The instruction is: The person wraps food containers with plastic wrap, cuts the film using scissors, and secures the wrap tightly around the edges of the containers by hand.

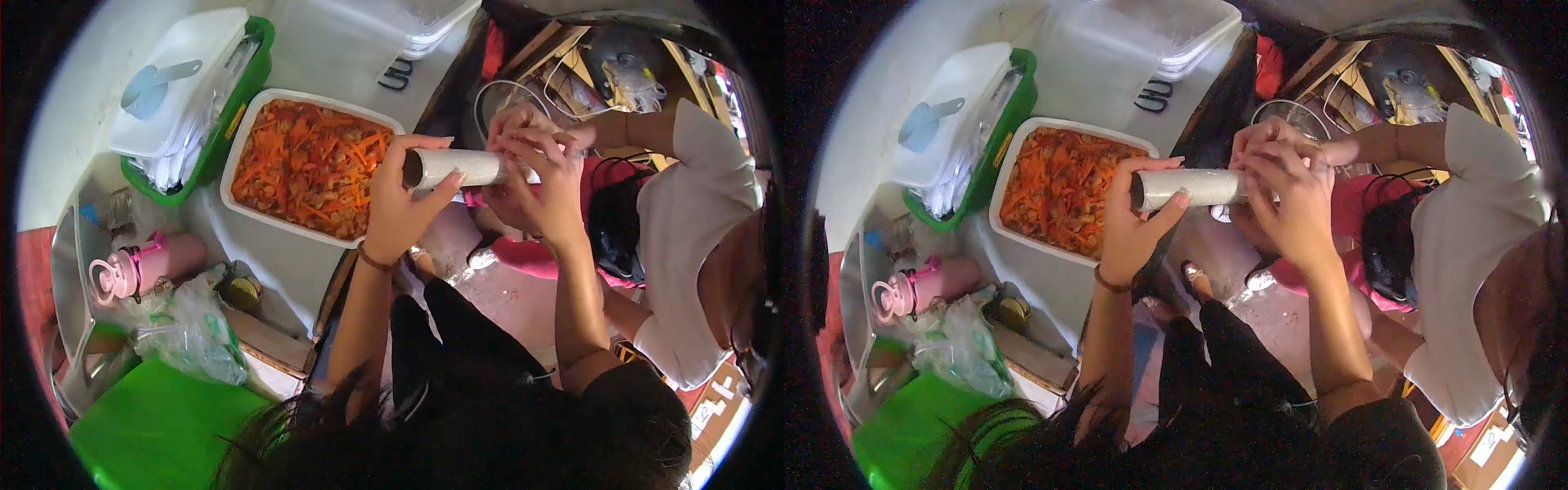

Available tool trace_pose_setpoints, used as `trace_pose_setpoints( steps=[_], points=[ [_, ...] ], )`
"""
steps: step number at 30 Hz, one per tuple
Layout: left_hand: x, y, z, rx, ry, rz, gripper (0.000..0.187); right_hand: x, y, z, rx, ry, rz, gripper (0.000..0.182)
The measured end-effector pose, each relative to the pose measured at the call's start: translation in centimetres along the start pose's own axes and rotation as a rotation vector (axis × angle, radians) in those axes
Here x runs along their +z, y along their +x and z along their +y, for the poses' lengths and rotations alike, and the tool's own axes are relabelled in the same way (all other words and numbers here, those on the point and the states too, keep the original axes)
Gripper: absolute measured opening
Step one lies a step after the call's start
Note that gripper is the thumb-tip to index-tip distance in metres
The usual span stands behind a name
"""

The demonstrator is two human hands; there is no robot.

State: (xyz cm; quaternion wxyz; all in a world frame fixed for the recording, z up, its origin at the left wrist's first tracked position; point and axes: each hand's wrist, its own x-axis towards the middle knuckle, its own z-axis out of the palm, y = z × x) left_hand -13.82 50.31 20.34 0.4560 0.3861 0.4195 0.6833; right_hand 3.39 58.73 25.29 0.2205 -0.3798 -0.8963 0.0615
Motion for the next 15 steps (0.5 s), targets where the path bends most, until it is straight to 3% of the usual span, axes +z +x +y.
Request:
trace_pose_setpoints(
  steps=[2, 4, 8, 11, 15],
  points=[
    [-0.6, -0.4, -0.3, 0.035, 0.068, -0.018, 0.032, -0.1, 0.2, -0.6, 0.008, -0.053, -0.041, 0.02],
    [-1.2, -0.8, -1.4, 0.101, 0.176, -0.048, 0.03, 0.0, 0.9, -0.2, -0.129, -0.002, -0.137, 0.019],
    [-1.6, -1.8, -2.2, 0.117, 0.195, 0.074, 0.028, 0.4, 1.4, 0.7, -0.175, 0.09, -0.327, 0.018],
    [-1.8, -2.6, -2.4, 0.128, 0.205, 0.098, 0.026, 0.5, 2.0, 0.5, -0.325, 0.07, -0.288, 0.018],
    [-1.6, -3.0, -1.9, 0.085, 0.199, 0.105, 0.027, 0.4, 2.4, 3.2, -0.132, 0.377, -0.503, 0.017]
  ],
)
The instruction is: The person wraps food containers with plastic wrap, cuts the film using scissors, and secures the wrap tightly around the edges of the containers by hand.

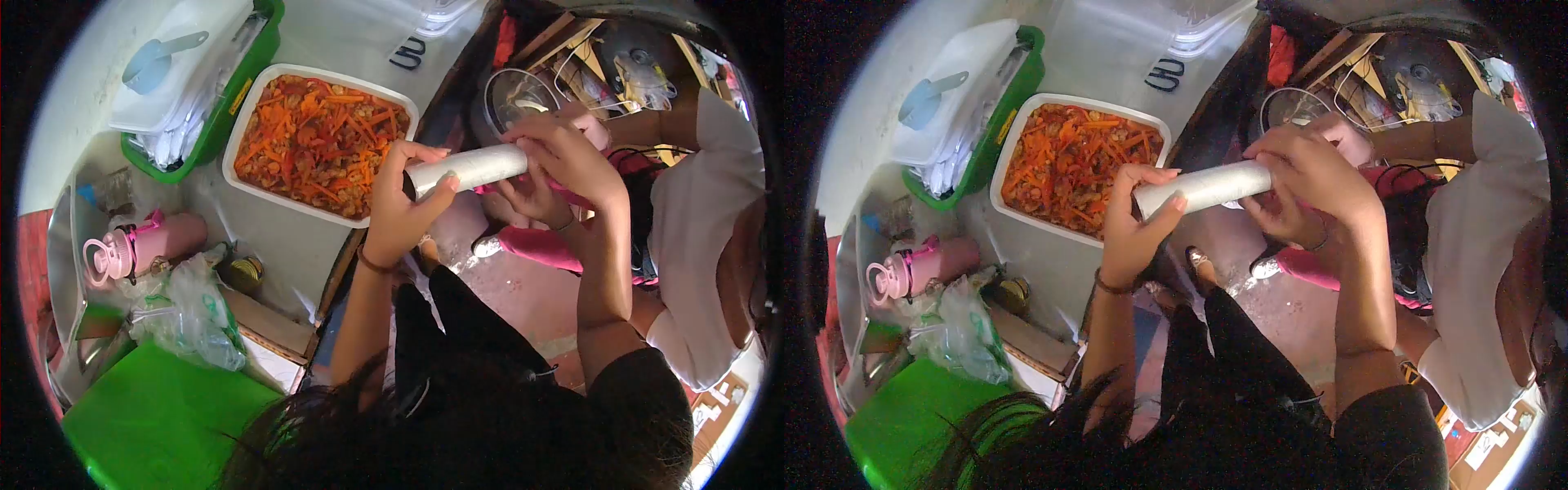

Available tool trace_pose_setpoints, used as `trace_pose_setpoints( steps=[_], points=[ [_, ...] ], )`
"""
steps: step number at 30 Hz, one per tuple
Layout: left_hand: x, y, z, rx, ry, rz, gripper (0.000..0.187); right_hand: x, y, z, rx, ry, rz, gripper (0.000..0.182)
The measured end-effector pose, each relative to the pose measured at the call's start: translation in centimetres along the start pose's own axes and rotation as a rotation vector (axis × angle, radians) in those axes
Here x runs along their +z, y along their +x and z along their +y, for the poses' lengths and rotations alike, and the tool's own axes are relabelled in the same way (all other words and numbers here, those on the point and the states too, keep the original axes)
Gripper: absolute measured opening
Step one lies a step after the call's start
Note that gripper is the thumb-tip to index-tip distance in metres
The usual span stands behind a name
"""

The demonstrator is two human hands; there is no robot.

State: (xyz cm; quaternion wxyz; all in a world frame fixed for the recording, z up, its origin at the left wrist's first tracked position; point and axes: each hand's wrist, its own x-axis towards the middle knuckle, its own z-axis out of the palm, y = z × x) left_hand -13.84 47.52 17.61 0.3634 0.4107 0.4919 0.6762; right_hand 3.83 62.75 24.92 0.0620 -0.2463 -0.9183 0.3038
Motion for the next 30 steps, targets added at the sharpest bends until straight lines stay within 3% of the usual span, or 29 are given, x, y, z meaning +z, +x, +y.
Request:
trace_pose_setpoints(
  steps=[3, 9, 12, 18, 19, 22, 23, 26, 28, 30],
  points=[
    [-0.2, -0.4, 0.2, -0.036, -0.001, 0.013, 0.027, -1.4, -0.4, -0.5, 0.152, -0.003, -0.097, 0.018],
    [-1.3, -1.3, 0.5, -0.062, 0.001, 0.014, 0.027, -2.2, 0.5, -0.6, -0.036, -0.252, -0.116, 0.019],
    [-1.6, -1.6, 0.3, -0.086, -0.032, 0.02, 0.027, -1.6, 0.5, -0.6, -0.098, -0.415, 0.124, 0.017],
    [-1.1, -2.0, 1.2, -0.135, -0.03, -0.046, 0.029, -3.0, 0.7, -0.1, -0.136, -0.412, 0.056, 0.016],
    [-0.9, -2.0, 1.5, -0.151, -0.037, -0.042, 0.03, -3.7, 0.5, -0.5, 0.083, -0.231, -0.046, 0.015],
    [-0.4, -2.3, 2.1, -0.153, -0.052, -0.064, 0.031, -4.5, -0.3, 0.3, -0.03, -0.174, -0.039, 0.014],
    [-0.3, -2.4, 1.9, -0.154, -0.058, -0.069, 0.031, -5.2, -0.4, -0.4, 0.053, -0.221, -0.125, 0.011],
    [-0.1, -2.7, 1.5, -0.181, -0.09, -0.074, 0.032, -5.6, -0.7, 1.1, -0.096, -0.151, -0.24, 0.011],
    [-0.1, -2.9, 1.5, -0.235, -0.132, -0.061, 0.032, -6.0, -1.1, 0.9, -0.051, -0.131, -0.266, 0.012],
    [-0.5, -2.7, 1.5, -0.124, 0.128, -0.114, 0.029, -6.2, -1.5, 0.6, -0.012, -0.063, -0.289, 0.013]
  ],
)
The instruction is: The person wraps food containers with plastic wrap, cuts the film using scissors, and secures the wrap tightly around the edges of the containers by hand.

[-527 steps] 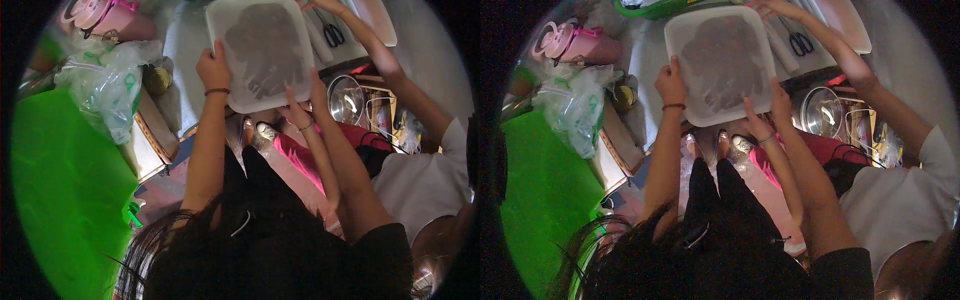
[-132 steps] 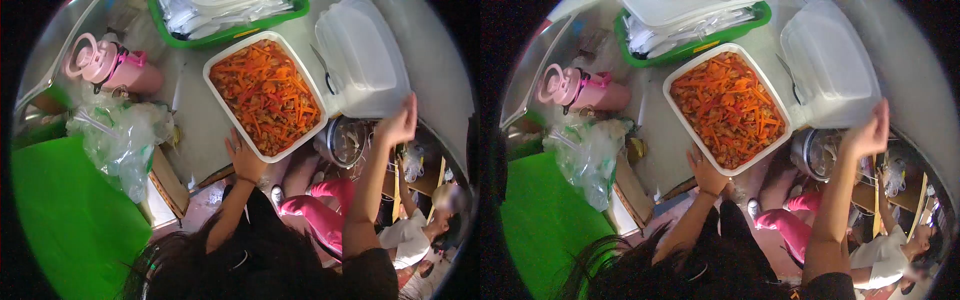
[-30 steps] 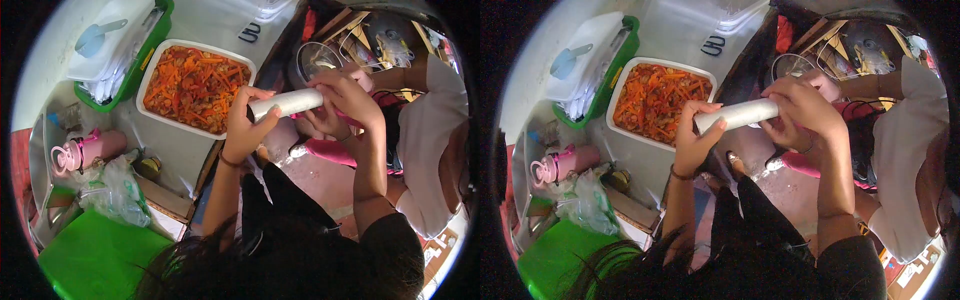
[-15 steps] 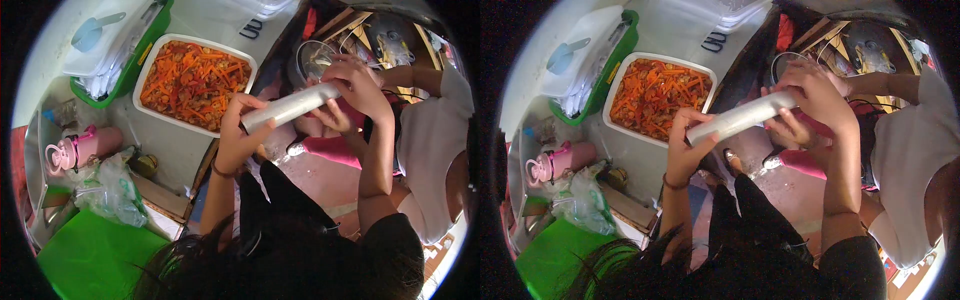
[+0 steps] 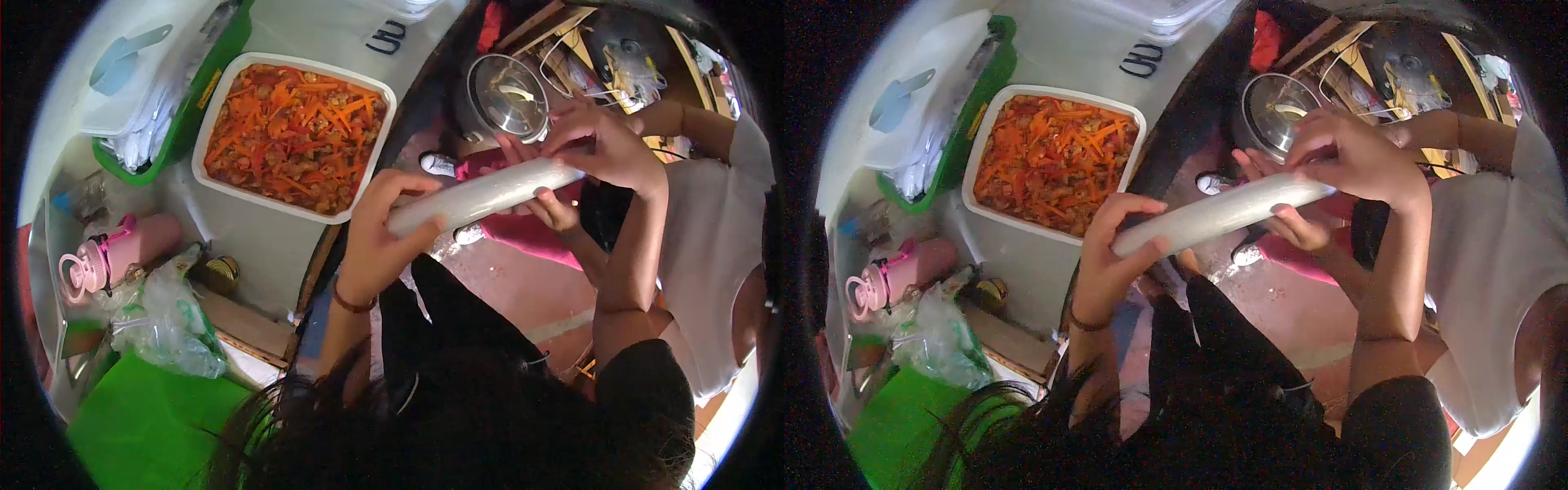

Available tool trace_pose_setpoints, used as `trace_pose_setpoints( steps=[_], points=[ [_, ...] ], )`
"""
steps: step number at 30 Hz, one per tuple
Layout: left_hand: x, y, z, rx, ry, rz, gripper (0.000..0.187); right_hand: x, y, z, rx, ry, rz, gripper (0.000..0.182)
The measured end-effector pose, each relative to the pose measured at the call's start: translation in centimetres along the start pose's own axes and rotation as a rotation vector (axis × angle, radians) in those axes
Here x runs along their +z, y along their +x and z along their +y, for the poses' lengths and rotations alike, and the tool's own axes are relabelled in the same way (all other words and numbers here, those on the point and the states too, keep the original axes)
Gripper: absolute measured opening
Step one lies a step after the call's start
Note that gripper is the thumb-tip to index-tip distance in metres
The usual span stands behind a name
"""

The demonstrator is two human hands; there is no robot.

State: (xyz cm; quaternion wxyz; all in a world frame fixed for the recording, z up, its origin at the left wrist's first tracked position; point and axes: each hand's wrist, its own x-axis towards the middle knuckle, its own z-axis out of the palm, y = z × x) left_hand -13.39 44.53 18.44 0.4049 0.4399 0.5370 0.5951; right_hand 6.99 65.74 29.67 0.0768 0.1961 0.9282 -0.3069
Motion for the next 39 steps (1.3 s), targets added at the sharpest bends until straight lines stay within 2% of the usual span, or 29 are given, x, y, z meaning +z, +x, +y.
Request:
trace_pose_setpoints(
  steps=[1, 5, 8, 9, 12, 13, 15, 19, 25, 27, 30, 31, 34, 37, 39],
  points=[
    [-0.1, 0.1, 0.1, 0.05, 0.134, -0.016, 0.028, 0.0, -0.2, 0.0, 0.008, 0.06, -0.01, 0.013],
    [-0.1, -0.1, 1.6, 0.042, 0.147, 0.072, 0.021, 0.9, -1.5, 0.1, 0.059, 0.175, 0.012, 0.017],
    [0.0, -0.5, 1.9, 0.092, 0.227, 0.123, 0.019, 2.3, -2.4, 0.9, 0.012, 0.143, 0.196, 0.019],
    [0.1, -0.6, 1.9, 0.107, 0.256, 0.135, 0.018, 2.4, -2.5, 1.0, -0.06, 0.007, 0.217, 0.019],
    [0.5, -0.5, 1.8, 0.161, 0.336, 0.164, 0.019, 3.2, -2.6, 0.4, 0.035, 0.057, 0.284, 0.02],
    [0.6, -0.5, 1.8, 0.179, 0.36, 0.172, 0.019, 3.2, -2.6, 0.4, 0.002, -0.012, 0.298, 0.022],
    [0.5, -0.6, 1.5, 0.234, 0.438, 0.158, 0.021, 3.1, -2.5, 0.2, -0.064, -0.152, 0.321, 0.024],
    [-0.5, -0.5, 1.5, 0.387, 0.554, 0.054, 0.024, 3.5, -2.2, -0.5, -0.021, -0.221, 0.367, 0.027],
    [-1.0, -0.9, 1.8, 0.349, 0.52, 0.064, 0.024, 3.4, -1.8, -1.2, -0.046, -0.274, 0.38, 0.026],
    [-0.9, -1.2, 1.6, 0.405, 0.573, 0.099, 0.024, 3.5, -1.6, -2.0, -0.044, -0.318, 0.406, 0.026],
    [-0.9, -1.5, 1.7, 0.458, 0.626, 0.142, 0.023, 5.0, -1.1, -4.0, 0.068, -0.157, 0.498, 0.024],
    [-0.9, -1.6, 1.7, 0.471, 0.639, 0.154, 0.023, 5.6, -0.4, -5.8, -0.026, -0.209, 0.537, 0.021],
    [-1.2, -1.5, 1.5, 0.495, 0.605, 0.128, 0.027, 7.7, 1.1, -7.8, -0.198, -0.047, 0.508, 0.021],
    [-1.0, -1.4, 2.1, 0.345, 0.393, 0.188, 0.035, 9.6, 2.4, -9.5, -0.166, -0.044, 0.549, 0.024],
    [-1.4, -1.4, 2.3, 0.307, 0.377, 0.167, 0.039, 9.9, 2.8, -9.7, -0.145, -0.028, 0.572, 0.024]
  ],
)
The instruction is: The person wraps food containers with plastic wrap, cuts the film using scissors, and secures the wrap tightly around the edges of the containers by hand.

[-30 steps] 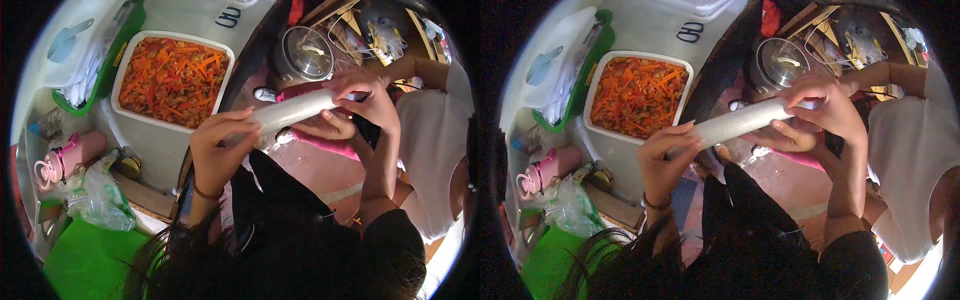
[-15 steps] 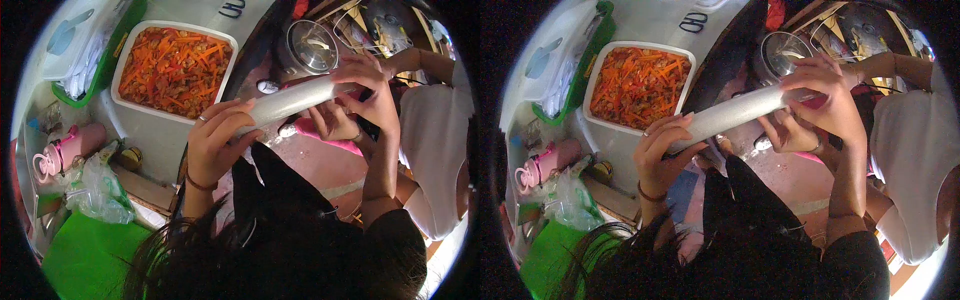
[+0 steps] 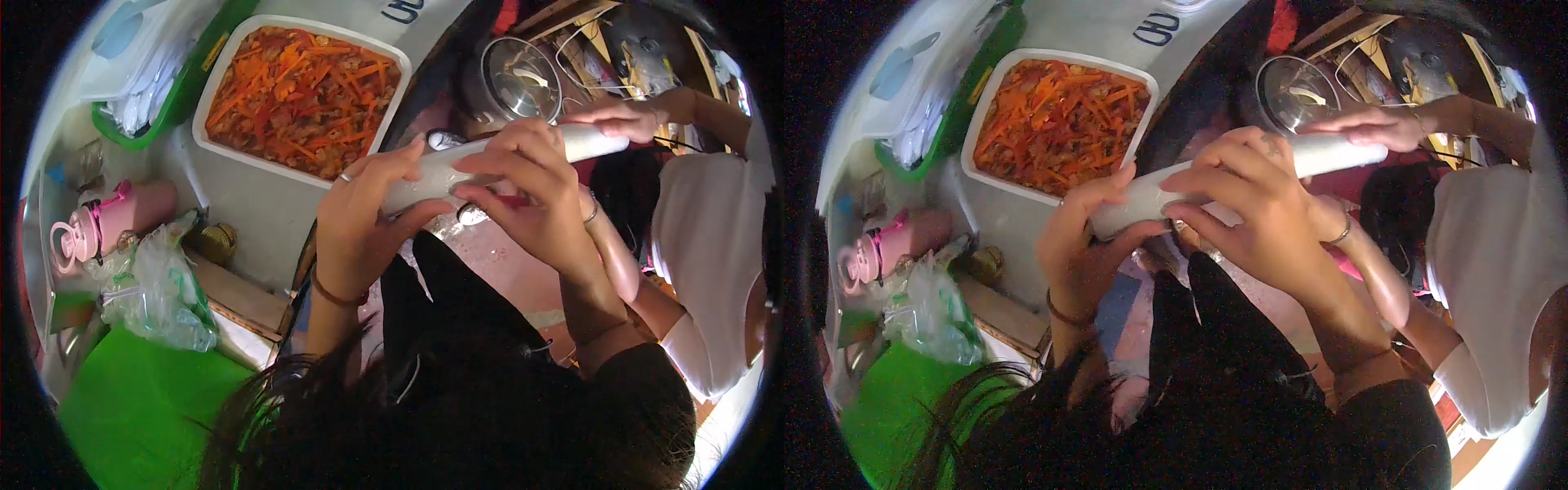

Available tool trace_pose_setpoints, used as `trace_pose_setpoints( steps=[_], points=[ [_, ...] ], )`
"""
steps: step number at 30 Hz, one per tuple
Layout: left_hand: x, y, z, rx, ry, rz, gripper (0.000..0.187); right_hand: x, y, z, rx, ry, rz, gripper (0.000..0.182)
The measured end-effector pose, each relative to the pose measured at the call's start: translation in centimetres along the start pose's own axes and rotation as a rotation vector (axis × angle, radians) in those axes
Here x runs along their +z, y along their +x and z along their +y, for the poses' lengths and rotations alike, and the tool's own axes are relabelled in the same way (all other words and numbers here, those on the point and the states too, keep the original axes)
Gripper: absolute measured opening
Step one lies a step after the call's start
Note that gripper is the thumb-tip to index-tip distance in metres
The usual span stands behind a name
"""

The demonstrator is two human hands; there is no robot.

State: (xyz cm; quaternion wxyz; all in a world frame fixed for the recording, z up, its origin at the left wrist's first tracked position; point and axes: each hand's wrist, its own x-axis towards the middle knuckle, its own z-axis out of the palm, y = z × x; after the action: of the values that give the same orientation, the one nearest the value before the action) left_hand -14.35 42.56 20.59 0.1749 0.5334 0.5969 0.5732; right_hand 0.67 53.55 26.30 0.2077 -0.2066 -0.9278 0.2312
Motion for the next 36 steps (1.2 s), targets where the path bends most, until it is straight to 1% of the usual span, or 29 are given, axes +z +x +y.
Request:
trace_pose_setpoints(
  steps=[4, 7, 10, 13, 16, 19, 22, 25, 26, 29, 32, 34, 36],
  points=[
    [-0.1, -0.3, -0.5, -0.028, -0.009, -0.007, 0.041, 0.1, 0.5, -0.7, 0.006, -0.039, -0.031, 0.023],
    [0.2, -0.7, -0.8, -0.063, -0.076, 0.005, 0.041, 0.0, 0.9, -1.3, 0.057, -0.002, -0.114, 0.022],
    [0.4, -1.2, -0.9, -0.111, -0.15, -0.038, 0.04, -0.2, 1.3, -1.4, 0.14, -0.014, -0.219, 0.02],
    [0.4, -1.3, -1.2, -0.104, -0.168, -0.011, 0.04, -0.2, 1.8, -1.6, 0.122, 0.002, -0.265, 0.019],
    [0.1, -1.3, -0.2, -0.191, -0.253, 0.033, 0.042, 0.3, 2.4, -1.9, 0.161, 0.079, -0.265, 0.013],
    [-0.2, -1.3, 0.1, -0.223, -0.201, -0.018, 0.047, 0.2, 3.2, -1.6, 0.15, 0.058, -0.354, 0.014],
    [0.6, -1.7, 0.0, -0.247, -0.206, 0.002, 0.045, -0.2, 4.1, -1.0, 0.156, 0.064, -0.479, 0.016],
    [0.9, -1.7, 0.8, -0.224, -0.22, 0.084, 0.044, -0.8, 5.7, -0.9, 0.266, 0.134, -0.649, 0.018],
    [1.2, -1.9, 0.8, -0.242, -0.248, 0.072, 0.042, -0.8, 5.8, -0.5, 0.183, 0.111, -0.644, 0.019],
    [1.7, -2.5, 0.7, -0.288, -0.298, 0.05, 0.038, -1.0, 6.2, -0.5, 0.081, 0.029, -0.746, 0.016],
    [1.7, -2.6, 1.2, -0.293, -0.286, 0.082, 0.039, -0.7, 5.2, -0.7, 0.007, -0.097, -0.708, 0.012],
    [1.9, -2.7, 1.0, -0.256, -0.28, 0.139, 0.04, -0.8, 5.2, -1.2, 0.022, -0.097, -0.713, 0.01],
    [1.9, -2.8, 0.9, -0.264, -0.315, 0.148, 0.036, -0.8, 5.1, -1.7, 0.036, -0.09, -0.686, 0.009]
  ],
)
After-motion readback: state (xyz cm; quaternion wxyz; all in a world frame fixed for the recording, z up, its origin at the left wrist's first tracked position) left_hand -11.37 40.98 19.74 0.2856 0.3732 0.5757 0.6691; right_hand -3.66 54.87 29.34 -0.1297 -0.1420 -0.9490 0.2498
